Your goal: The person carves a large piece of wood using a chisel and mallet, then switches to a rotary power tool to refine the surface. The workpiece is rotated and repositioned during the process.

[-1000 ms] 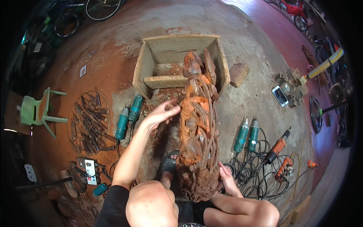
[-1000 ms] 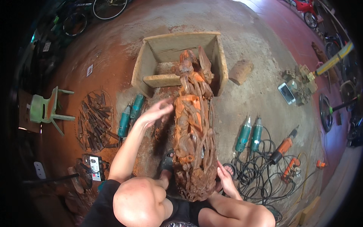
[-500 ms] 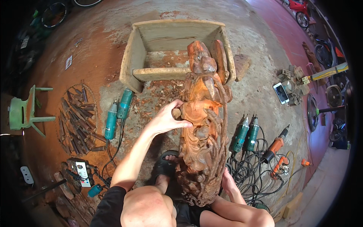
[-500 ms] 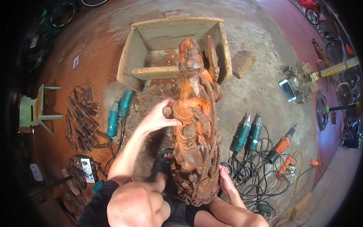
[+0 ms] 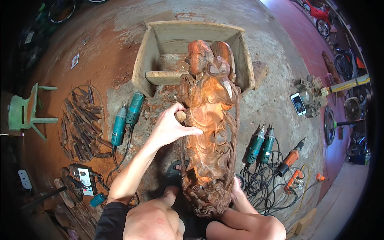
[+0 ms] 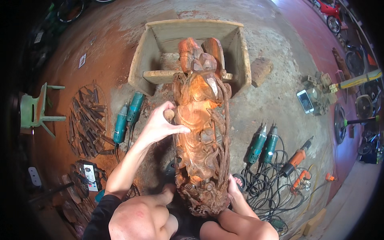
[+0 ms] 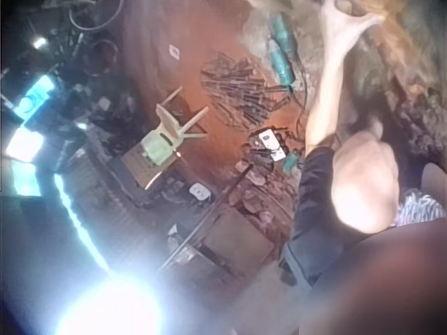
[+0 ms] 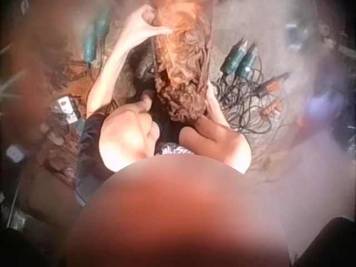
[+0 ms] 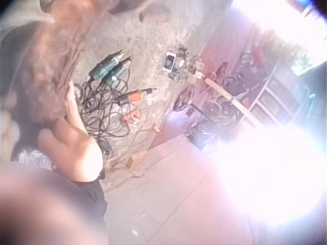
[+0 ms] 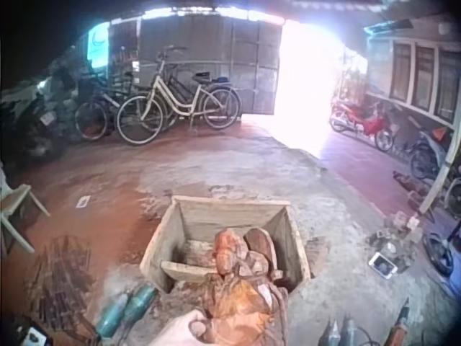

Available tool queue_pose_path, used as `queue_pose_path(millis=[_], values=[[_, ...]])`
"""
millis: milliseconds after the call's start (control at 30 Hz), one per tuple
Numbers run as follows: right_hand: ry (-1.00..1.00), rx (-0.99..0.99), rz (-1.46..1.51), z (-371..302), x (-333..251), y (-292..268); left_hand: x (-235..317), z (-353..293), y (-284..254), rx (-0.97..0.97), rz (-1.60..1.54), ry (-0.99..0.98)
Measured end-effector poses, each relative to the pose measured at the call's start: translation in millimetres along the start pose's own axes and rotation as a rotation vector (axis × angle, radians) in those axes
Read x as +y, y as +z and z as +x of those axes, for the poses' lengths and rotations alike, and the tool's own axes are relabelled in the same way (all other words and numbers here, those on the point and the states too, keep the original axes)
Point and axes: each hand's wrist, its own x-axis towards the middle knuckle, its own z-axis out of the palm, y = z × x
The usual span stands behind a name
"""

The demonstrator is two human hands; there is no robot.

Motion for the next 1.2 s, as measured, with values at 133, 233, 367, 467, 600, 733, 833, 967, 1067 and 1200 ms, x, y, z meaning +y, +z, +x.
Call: queue_pose_path(millis=[133, 233, 367, 467, 600, 733, 833, 967, 1067, 1200], values=[[-0.014, -0.016, -0.105, -3, -4, 14, 11, 2, -1, -0.03, 0.103, -0.038], [-0.064, -0.025, -0.207, -7, -12, 21, 10, 0, 2, 0.001, 0.107, -0.037], [-0.199, -0.023, -0.391, -14, -36, 33, -1, -5, 5, 0.045, 0.046, -0.03], [-0.375, 0.071, -0.511, -35, -63, 40, 3, -9, 5, 0.087, 0.155, 0.024], [-0.62, 0.573, -0.847, -77, -52, -24, -1, -8, 1, 0.113, 0.192, 0.099], [-0.544, 0.931, -1.095, -138, 14, -71, 22, -25, -24, 0.31, -0.158, -0.138], [-0.415, 0.778, -0.984, -183, 53, -70, 16, -34, -71, 0.268, -0.982, 0.121], [-0.416, 0.695, -0.797, -225, 51, -57, 57, -47, -59, 0.203, -1.243, 0.247], [-0.412, 0.546, -0.67, -216, 51, -30, 52, -40, -35, 0.128, -1.232, 0.328], [-0.316, 0.29, -0.598, -168, 73, 22, 38, -20, -5, 0.097, -1.176, 0.523]])
